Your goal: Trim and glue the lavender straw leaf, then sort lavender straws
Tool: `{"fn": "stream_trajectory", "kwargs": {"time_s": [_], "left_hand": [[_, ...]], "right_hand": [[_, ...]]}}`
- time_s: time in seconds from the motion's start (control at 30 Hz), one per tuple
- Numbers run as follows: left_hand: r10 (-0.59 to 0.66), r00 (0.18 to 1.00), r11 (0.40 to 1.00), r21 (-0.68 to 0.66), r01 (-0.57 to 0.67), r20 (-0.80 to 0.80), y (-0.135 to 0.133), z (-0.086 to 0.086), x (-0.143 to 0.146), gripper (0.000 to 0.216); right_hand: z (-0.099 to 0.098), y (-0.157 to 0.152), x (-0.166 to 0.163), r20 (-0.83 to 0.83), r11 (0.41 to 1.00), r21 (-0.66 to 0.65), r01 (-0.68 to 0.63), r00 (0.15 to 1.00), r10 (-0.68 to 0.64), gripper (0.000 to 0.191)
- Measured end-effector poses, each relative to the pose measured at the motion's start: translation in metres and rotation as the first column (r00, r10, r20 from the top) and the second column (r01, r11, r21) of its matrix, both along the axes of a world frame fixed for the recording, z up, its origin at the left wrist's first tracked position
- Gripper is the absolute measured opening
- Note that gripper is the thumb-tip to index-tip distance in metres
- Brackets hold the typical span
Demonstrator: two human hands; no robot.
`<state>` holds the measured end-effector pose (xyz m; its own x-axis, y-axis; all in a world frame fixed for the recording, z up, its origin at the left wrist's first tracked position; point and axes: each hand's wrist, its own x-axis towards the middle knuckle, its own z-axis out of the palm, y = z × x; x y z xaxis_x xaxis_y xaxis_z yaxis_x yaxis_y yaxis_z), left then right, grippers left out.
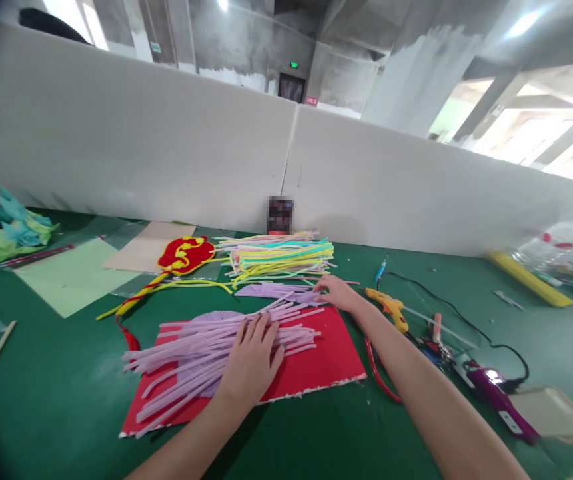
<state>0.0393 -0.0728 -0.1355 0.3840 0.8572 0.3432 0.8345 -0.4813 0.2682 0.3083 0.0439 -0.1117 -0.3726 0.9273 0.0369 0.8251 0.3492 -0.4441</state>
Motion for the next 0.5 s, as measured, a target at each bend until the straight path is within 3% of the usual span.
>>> {"fn": "stream_trajectory", "kwargs": {"time_s": [0.13,0.33,0.43,0.5], "left_hand": [[-0.021,0.999,1.000,0.005,0.021,0.037,-0.001,0.006,-0.001,0.034],[-0.037,0.998,0.999,0.026,0.036,0.054,-0.001,0.008,0.000,0.030],[-0.039,0.998,0.999,0.012,0.039,0.047,-0.001,0.007,0.001,0.032],[-0.041,0.998,0.999,0.005,0.041,0.043,-0.001,0.005,0.001,0.032]], "right_hand": [[0.016,0.003,0.009,-0.013,1.000,-0.023,0.019,1.000,-0.019,0.023],[0.062,0.000,0.027,-0.051,0.991,-0.114,0.072,0.996,-0.078,0.024],[0.074,0.002,0.011,-0.111,0.985,-0.088,0.145,0.982,-0.155,0.025],[0.069,0.008,-0.013,-0.111,0.992,-0.091,0.084,0.989,-0.094,0.024]]}}
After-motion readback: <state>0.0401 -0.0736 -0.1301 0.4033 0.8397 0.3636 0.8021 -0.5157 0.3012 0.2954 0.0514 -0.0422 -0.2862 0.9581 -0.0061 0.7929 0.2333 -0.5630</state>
